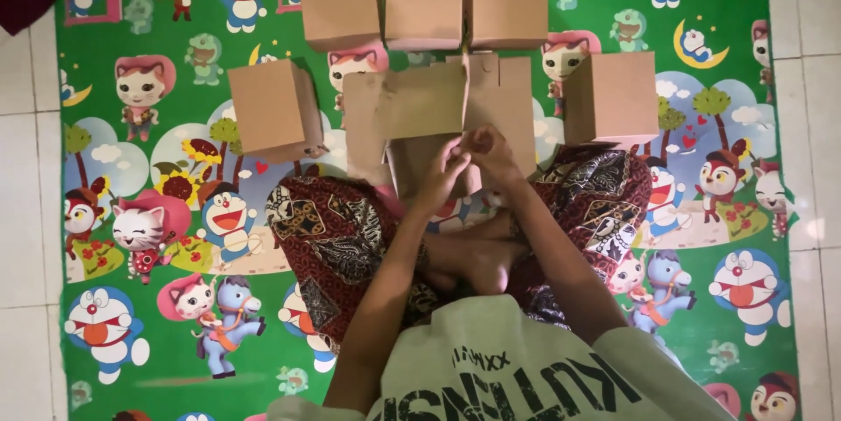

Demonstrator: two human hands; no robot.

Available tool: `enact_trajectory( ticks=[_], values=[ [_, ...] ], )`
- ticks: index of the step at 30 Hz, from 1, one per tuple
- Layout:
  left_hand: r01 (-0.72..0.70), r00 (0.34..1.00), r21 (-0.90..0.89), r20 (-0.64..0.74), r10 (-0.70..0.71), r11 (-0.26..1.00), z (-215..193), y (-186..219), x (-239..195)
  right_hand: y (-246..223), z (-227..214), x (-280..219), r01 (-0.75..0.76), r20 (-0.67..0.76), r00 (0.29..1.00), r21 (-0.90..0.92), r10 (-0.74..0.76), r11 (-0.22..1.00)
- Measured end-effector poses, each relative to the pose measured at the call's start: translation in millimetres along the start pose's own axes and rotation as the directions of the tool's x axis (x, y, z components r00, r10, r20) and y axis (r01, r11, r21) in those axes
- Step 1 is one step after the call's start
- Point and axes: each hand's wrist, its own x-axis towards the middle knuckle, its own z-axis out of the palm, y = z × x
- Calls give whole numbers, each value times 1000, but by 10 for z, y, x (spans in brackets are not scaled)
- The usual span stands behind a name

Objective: Folding a flat cardboard sheet into a small box by following pre-scored lines and tucking in tabs.

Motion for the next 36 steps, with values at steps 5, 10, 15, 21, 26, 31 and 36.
enact_trajectory(
  ticks=[5, 10, 15, 21, 26, 31, 36],
  values=[
    [-43, 996, 59, 76, 39, 997, -101, 679, -250, -3, -302, 118, 224, 41, 972, 140, -232, 964],
    [-443, 845, 847, 505, -178, 295, -552, 1455, -528, -831, -883, -160, 262, 126, 957, 6, -261, 965],
    [-698, 633, 713, 658, 408, -67, -1049, 1079, -472, -1399, -1028, -84, 121, 346, 925, 119, -156, 985],
    [-480, 705, 832, 554, 443, -277, -1140, 26, -154, -934, -809, 455, 418, 143, 901, -40, -409, 907],
    [-183, 783, 981, 184, 594, -63, -897, -1278, 197, -108, -219, -54, 438, -389, 707, -413, -590, 798],
    [-283, 936, 932, 218, 277, 225, -473, -602, 76, 1404, 386, -244, -279, -377, 883, 61, 281, 958],
    [-325, 922, 904, 237, 305, 278, -749, -427, -14, 1150, 554, -388, -36, -649, 748, 171, 140, 985]
  ],
)
